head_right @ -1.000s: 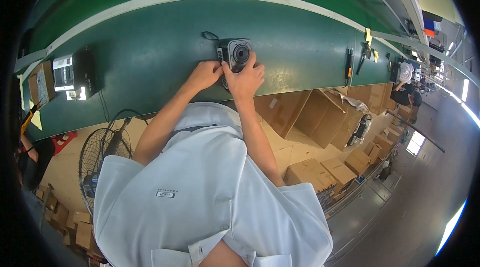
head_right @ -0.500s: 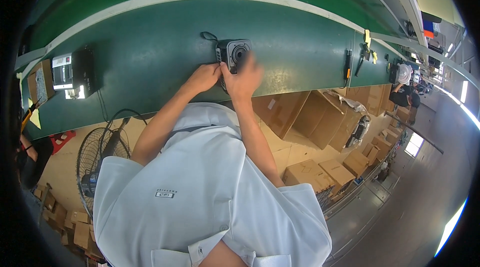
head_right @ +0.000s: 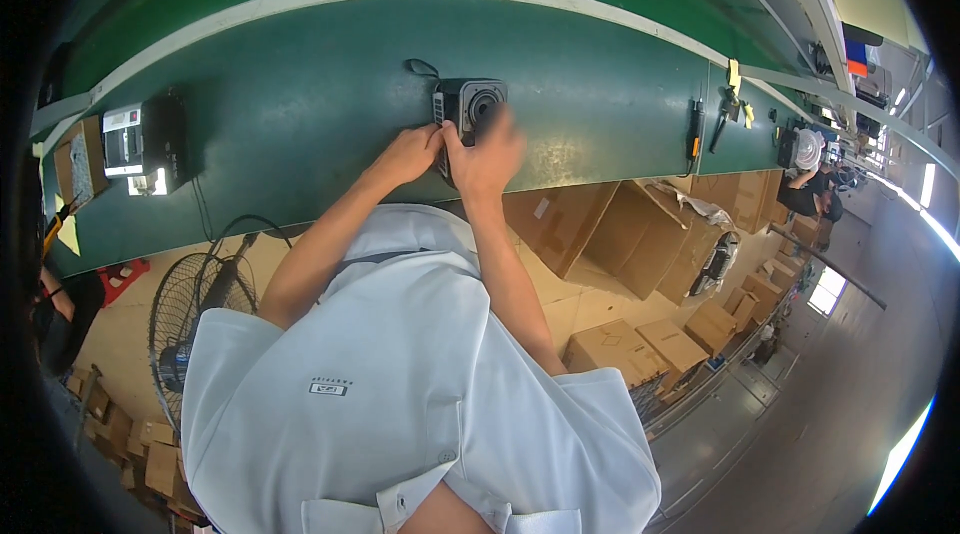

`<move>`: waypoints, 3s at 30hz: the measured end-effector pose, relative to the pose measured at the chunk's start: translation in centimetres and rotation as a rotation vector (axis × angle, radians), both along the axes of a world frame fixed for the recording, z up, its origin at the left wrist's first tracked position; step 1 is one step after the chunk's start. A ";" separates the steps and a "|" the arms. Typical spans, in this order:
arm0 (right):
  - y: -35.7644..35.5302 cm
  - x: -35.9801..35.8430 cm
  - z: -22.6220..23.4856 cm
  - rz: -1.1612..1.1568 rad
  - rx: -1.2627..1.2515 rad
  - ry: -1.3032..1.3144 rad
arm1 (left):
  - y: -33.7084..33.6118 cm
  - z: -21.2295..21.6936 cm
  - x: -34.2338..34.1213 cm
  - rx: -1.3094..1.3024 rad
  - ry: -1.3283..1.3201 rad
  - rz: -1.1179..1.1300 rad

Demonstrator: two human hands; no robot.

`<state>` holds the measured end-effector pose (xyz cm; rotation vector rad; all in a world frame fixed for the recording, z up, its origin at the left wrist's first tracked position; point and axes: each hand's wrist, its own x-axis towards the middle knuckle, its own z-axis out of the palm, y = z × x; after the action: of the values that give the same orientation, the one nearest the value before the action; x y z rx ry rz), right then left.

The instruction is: Assembling and inspecting small portable speakers on a factory production line.

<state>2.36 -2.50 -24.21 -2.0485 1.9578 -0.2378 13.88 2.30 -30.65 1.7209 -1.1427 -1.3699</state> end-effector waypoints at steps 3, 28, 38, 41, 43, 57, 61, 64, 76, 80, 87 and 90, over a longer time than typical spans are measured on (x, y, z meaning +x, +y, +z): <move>0.0 0.0 0.1 -0.002 0.003 -0.014 | 0.0 -0.3 -0.2 0.088 0.110 0.022; -0.5 -0.4 -0.6 0.143 -0.094 0.186 | 0.6 -2.2 -2.0 0.183 0.674 0.043; -0.6 -0.4 -0.8 0.172 -0.147 0.211 | -0.3 -2.7 -0.4 0.021 0.031 0.023; -0.9 -0.6 -0.7 0.245 -0.200 0.098 | -1.9 -0.3 2.2 -0.368 -0.551 0.249; -1.5 -0.5 -0.4 0.279 -0.195 0.034 | -3.2 0.3 3.8 -0.497 -0.606 0.332; -3.9 0.8 -0.8 0.458 -0.091 0.192 | -7.0 -1.7 7.2 -0.830 -0.741 -0.169; -7.3 2.2 -0.1 0.706 -0.085 0.219 | -7.9 -0.6 5.6 -0.694 -0.646 0.384; -8.7 2.6 -1.0 0.666 -0.064 0.268 | -8.0 0.9 4.8 -0.530 -0.380 0.590; -8.6 -4.1 -3.8 -0.051 0.102 -0.044 | 0.2 0.8 -2.3 -0.003 -0.057 0.400; -8.5 -4.7 -4.5 0.016 0.032 -0.173 | -0.6 0.4 -2.9 -0.121 -0.177 0.477; -9.5 -3.7 -4.9 0.119 0.130 -0.128 | -0.2 -0.1 -2.8 -0.194 -0.310 0.492; -8.2 -3.6 -3.9 0.049 0.075 -0.044 | -0.2 -0.2 -3.0 -0.275 -0.338 0.493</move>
<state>-1.22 -10.70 -28.14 -2.0231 1.8601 -0.1936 10.83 2.10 -30.90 1.9021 -0.9347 -0.6127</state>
